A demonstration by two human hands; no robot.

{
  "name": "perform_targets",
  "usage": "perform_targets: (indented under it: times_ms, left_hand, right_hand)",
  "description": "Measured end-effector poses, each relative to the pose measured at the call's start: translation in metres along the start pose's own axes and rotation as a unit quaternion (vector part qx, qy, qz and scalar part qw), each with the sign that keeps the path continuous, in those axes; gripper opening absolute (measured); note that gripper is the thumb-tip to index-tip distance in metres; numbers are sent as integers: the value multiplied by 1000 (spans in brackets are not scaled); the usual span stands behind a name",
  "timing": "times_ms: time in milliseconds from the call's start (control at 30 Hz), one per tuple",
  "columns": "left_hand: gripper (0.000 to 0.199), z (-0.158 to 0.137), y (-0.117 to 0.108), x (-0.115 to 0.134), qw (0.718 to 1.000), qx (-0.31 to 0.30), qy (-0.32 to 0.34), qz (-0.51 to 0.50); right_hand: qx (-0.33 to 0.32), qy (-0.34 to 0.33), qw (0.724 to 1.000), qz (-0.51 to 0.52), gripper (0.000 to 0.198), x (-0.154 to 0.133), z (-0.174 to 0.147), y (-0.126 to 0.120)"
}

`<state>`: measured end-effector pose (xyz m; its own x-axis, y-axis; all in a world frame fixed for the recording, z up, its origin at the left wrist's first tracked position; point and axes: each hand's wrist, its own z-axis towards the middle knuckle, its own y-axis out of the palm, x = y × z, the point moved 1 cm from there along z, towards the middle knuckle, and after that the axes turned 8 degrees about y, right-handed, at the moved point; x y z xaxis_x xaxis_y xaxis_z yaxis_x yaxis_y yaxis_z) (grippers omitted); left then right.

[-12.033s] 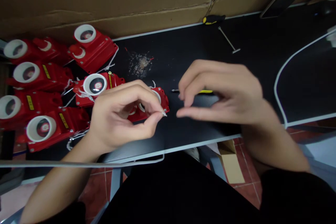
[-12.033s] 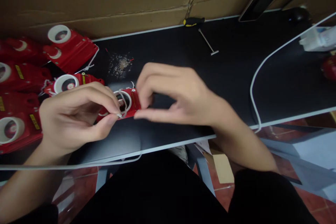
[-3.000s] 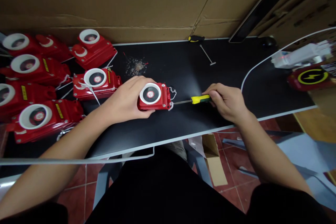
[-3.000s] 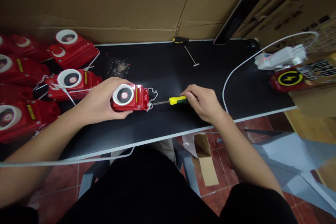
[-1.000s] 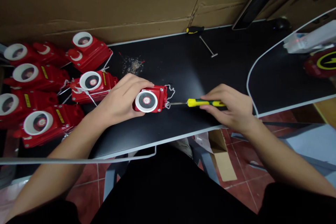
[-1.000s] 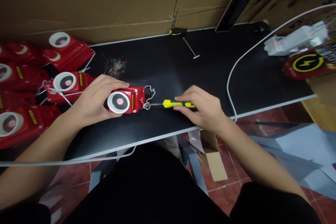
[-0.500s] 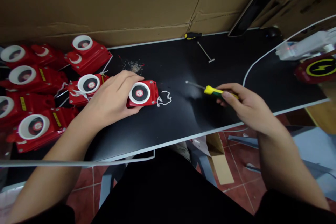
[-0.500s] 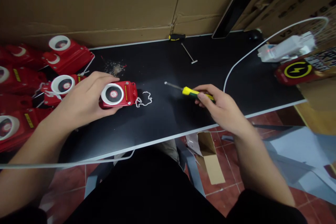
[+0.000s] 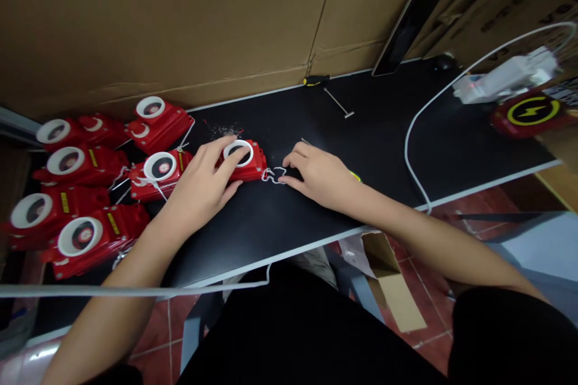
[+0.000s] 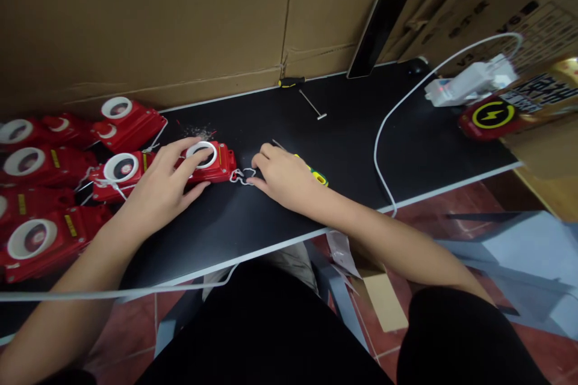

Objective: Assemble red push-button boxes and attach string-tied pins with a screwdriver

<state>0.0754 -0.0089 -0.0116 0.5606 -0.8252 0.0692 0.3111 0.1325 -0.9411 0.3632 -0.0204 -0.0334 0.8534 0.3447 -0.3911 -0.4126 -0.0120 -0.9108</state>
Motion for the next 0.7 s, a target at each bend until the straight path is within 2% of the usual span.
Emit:
perform_targets:
  times_ms: [33, 100, 200, 267, 333, 400, 500, 633, 700]
  left_hand:
    - [78, -1, 0, -1, 1000, 1, 0, -5]
    - [74, -1, 0, -2, 1000, 1, 1, -12]
    - [65, -1, 0, 0, 1000, -6, -5, -23]
    - [64, 0, 0, 1, 1000, -12, -12, -22]
    - [64, 1, 0, 2, 1000, -14, -17, -15]
    - [61, 1, 1, 1, 1000, -16, -19, -10]
    - [57, 1, 2, 0, 1000, -20, -21, -11]
    - [56, 1, 1, 0, 999, -25, -23, -12]
    - [55, 1, 1, 0, 999, -25, -23, -11]
  right_hand:
    - [-14, 5, 1000, 20, 8, 0, 4, 1]
    - [-17, 16, 999, 46, 15, 7, 6, -3]
    - [65, 96, 987, 111, 14, 27, -2, -27]
    - [149, 188, 955, 173, 11, 41, -11, -48]
    - [223, 248, 917, 219, 8, 51, -19, -64]
    - [284, 260, 885, 263, 10, 57, -23, -74]
    - [352, 240, 840, 334, 15, 64, -21, -81]
    - [432, 272, 748, 423, 19, 73, -11, -90]
    - [455, 286, 714, 448, 24, 76, -7, -94]
